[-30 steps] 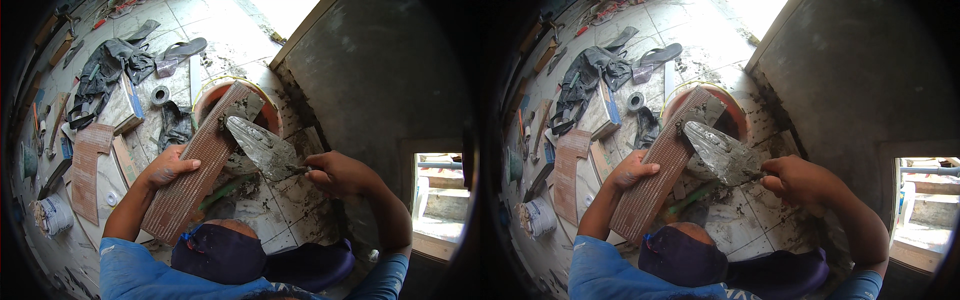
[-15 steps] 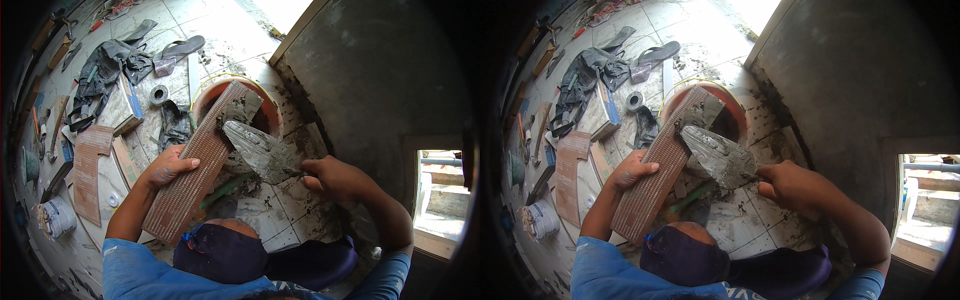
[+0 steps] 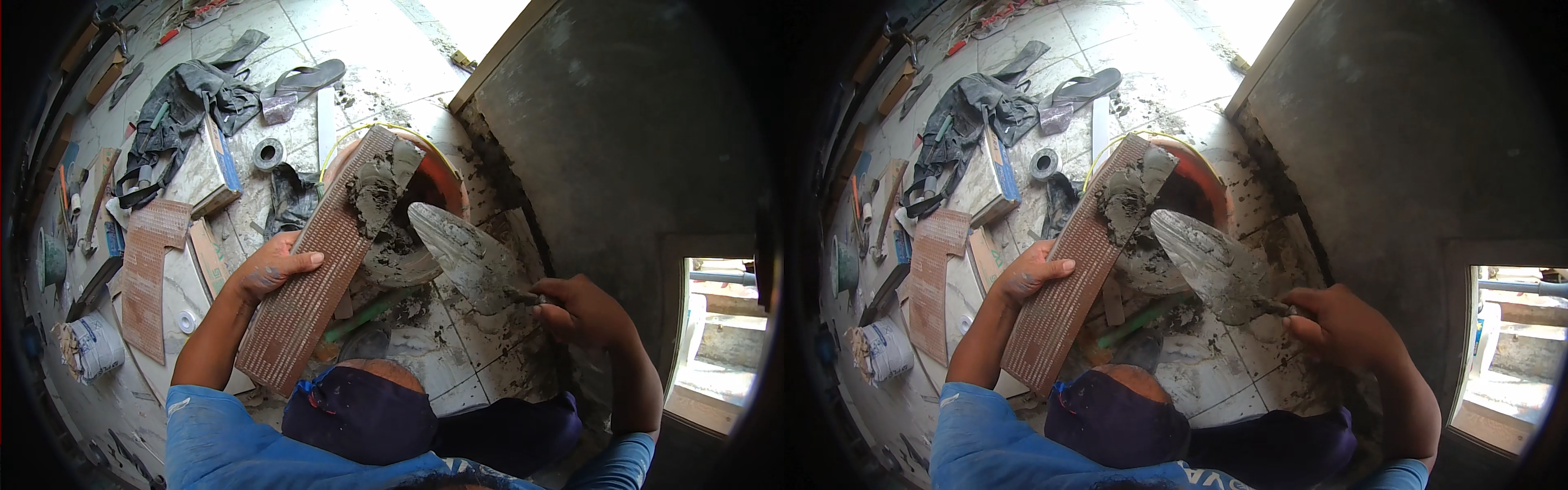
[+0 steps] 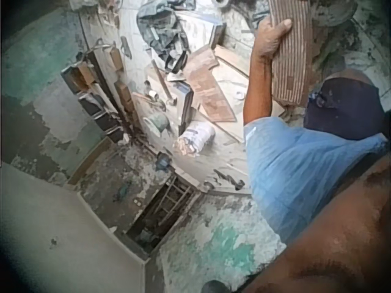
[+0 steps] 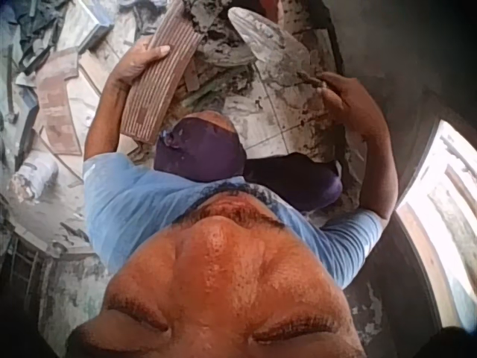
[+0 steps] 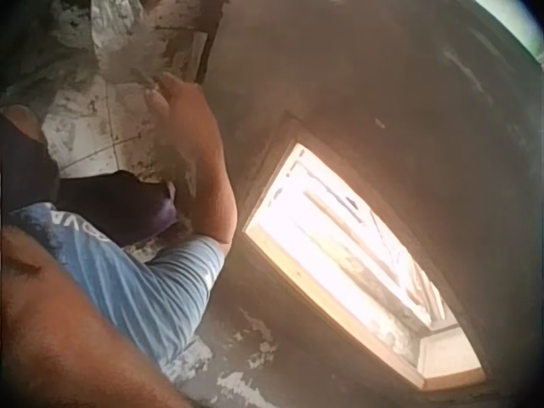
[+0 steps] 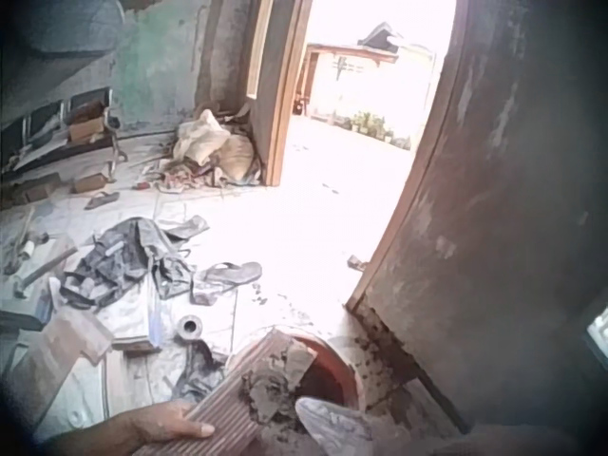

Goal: The person scoops cement from a bucket using a trowel and spreads it onto a rectangular tile. They then press the tile against a wall and smooth the cement with the trowel.

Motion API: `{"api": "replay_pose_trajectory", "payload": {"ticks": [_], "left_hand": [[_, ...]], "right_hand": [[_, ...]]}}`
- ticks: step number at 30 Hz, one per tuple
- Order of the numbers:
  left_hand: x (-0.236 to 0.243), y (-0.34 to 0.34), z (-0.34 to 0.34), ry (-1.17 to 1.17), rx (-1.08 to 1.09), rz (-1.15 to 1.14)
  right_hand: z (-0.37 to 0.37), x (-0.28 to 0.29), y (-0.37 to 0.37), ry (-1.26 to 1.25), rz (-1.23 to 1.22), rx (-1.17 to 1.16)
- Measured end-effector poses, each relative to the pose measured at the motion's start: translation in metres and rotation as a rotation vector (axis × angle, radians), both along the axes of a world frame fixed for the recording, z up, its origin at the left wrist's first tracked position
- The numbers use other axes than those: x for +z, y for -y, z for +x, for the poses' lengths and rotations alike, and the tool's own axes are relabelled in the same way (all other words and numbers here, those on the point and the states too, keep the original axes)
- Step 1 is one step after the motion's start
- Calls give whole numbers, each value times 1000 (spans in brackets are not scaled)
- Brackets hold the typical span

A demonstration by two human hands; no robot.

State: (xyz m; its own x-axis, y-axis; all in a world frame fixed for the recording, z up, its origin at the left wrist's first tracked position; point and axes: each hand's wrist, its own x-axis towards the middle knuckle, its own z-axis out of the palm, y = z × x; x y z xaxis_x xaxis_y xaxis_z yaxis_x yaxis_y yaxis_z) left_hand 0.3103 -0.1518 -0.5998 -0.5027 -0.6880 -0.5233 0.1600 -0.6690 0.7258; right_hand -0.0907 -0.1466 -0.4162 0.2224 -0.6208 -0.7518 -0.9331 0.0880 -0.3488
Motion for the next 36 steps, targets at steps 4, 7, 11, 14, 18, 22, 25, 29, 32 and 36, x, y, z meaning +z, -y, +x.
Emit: {"api": "replay_pose_trajectory", "payload": {"ticks": [4,7,11,14,18,22,25,29,32,36], "left_hand": [[5,1,0,48,-68,-72],[11,-3,0,60,-132,-97],[16,-7,3,103,-206,-100],[15,-10,7,96,-231,-101],[11,-11,10,59,-221,-82],[9,-11,10,-24,-153,-40],[10,-10,9,-87,-124,-24],[11,-10,5,-94,-108,-29],[9,-9,3,-74,-93,-33],[4,-7,3,-60,-58,-45]], "right_hand": [[2,6,25,-84,-388,204],[10,4,41,-138,-519,422],[19,4,55,-256,-530,473],[18,4,65,-247,-540,479],[9,4,70,-216,-486,410],[-1,2,62,-32,-381,180],[1,-6,48,102,-93,-111],[12,-25,22,177,-66,-144],[10,-26,11,130,4,-105],[-5,-13,0,1,110,44]]}}
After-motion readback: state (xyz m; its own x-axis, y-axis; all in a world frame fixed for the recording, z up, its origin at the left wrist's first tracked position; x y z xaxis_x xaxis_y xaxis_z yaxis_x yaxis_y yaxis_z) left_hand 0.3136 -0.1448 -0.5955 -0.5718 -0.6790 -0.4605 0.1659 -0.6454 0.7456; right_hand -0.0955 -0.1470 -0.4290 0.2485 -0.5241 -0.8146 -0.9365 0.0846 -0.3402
